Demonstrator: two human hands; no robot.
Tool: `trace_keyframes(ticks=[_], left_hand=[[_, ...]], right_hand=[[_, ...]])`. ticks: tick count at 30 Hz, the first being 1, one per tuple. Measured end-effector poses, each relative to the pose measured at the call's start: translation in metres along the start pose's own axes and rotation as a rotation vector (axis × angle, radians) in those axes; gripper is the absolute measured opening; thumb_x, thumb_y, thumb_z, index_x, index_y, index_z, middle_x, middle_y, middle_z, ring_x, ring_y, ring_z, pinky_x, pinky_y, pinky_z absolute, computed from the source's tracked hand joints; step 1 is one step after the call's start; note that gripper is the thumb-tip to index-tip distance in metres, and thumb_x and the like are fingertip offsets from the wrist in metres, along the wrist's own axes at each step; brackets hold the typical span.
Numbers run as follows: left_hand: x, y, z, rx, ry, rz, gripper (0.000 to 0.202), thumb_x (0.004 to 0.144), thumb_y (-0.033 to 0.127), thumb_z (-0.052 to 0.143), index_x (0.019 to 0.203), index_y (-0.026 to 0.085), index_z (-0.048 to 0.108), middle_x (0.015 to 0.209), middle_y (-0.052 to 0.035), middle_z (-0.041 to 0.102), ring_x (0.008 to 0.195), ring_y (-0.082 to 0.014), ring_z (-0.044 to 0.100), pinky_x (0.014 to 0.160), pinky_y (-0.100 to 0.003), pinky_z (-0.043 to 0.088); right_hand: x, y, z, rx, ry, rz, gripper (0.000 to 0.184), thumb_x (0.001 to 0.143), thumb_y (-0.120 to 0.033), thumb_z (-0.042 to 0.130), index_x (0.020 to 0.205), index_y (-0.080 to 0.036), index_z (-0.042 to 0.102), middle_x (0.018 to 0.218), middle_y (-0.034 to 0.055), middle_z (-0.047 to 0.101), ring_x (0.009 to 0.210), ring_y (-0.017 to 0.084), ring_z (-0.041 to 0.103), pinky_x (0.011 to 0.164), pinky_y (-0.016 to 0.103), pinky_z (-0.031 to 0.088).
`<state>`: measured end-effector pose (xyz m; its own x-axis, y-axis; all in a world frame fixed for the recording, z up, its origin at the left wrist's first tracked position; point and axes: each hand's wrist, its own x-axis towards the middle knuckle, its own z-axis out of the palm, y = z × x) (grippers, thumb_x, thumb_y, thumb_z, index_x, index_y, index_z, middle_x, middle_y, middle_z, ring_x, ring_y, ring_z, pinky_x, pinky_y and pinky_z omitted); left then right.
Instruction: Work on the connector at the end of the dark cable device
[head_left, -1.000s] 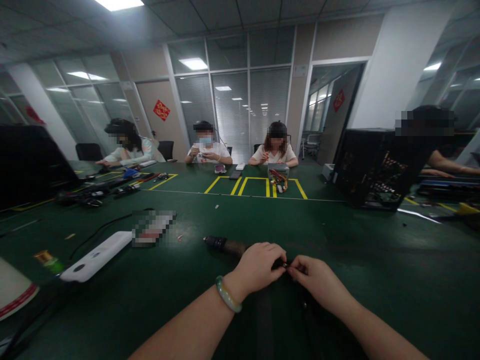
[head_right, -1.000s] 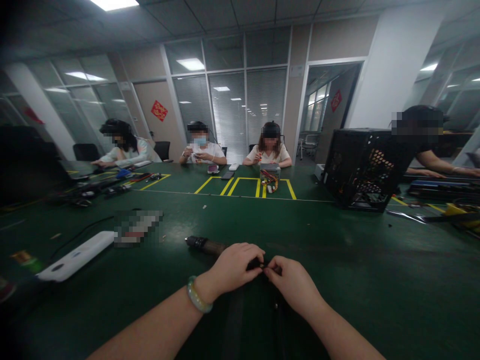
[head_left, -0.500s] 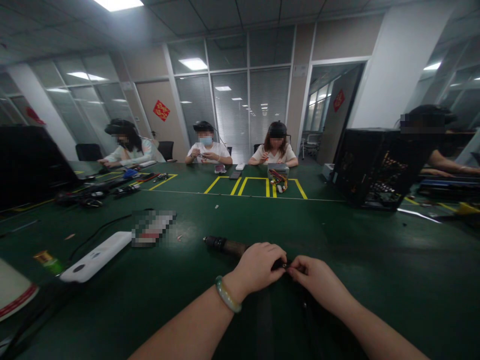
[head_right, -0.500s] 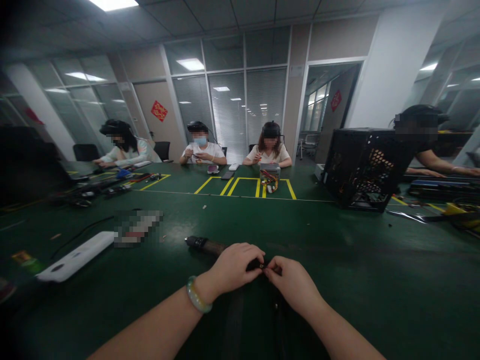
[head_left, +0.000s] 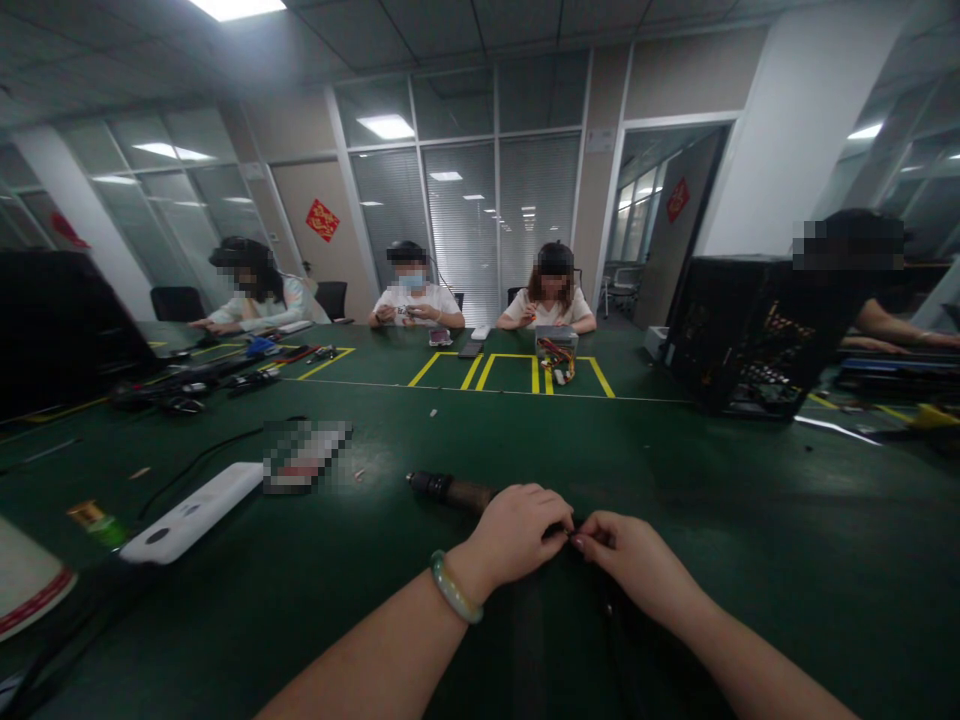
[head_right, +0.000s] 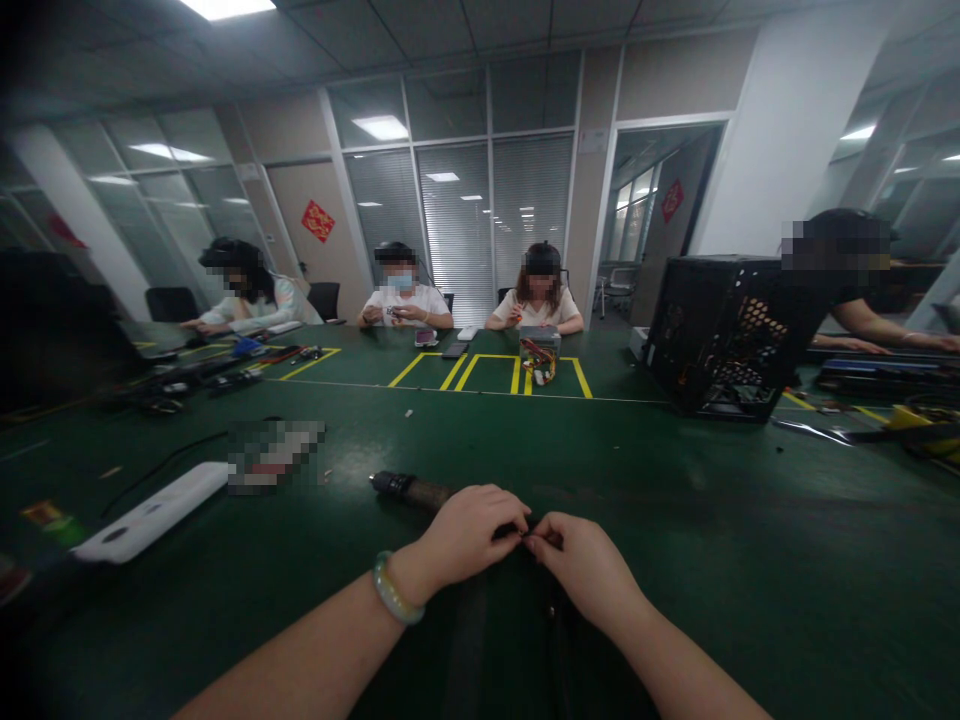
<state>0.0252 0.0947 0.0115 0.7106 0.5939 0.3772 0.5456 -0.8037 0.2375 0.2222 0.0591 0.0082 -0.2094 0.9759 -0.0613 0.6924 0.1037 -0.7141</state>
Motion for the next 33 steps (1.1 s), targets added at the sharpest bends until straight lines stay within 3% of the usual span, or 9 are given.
trace_keyframes(ticks=[14, 22, 33], left_hand=[[0.0003, 0.0012, -0.0027, 0.027, -0.024, -0.003, 0.008, 0.087, 0.029, 0.065, 0.092, 0.023, 0.064, 0.096, 0.0014, 0.065, 0.094, -0.0171, 0.057, 0.085, -0.031, 0.041], [-0.0002, 0.0017, -0.0049, 0.015, -0.019, -0.001, 0.007, 0.088, 0.028, 0.064, 0.091, 0.023, 0.064, 0.095, 0.0004, 0.065, 0.093, -0.0181, 0.057, 0.082, -0.031, 0.042], [0.0007, 0.0000, -0.0010, 0.042, -0.029, 0.009, 0.008, 0.087, 0.028, 0.064, 0.093, 0.023, 0.064, 0.095, 0.0010, 0.065, 0.093, -0.0173, 0.057, 0.084, -0.031, 0.041]], right_hand=[[0.0004, 0.0019, -0.0014, 0.030, -0.050, 0.009, 0.017, 0.086, -0.034, 0.059, 0.090, -0.023, 0.070, 0.083, 0.0011, 0.073, 0.073, 0.018, 0.066, 0.059, 0.023, 0.041], [0.0003, 0.0024, -0.0027, -0.006, -0.056, 0.045, 0.018, 0.086, -0.034, 0.058, 0.084, -0.022, 0.070, 0.078, 0.0008, 0.073, 0.069, 0.018, 0.065, 0.056, 0.023, 0.039], [-0.0013, -0.0021, -0.0002, -0.027, 0.009, -0.010, 0.017, 0.086, -0.031, 0.055, 0.080, -0.021, 0.067, 0.074, 0.0001, 0.070, 0.067, 0.017, 0.063, 0.056, 0.023, 0.037]])
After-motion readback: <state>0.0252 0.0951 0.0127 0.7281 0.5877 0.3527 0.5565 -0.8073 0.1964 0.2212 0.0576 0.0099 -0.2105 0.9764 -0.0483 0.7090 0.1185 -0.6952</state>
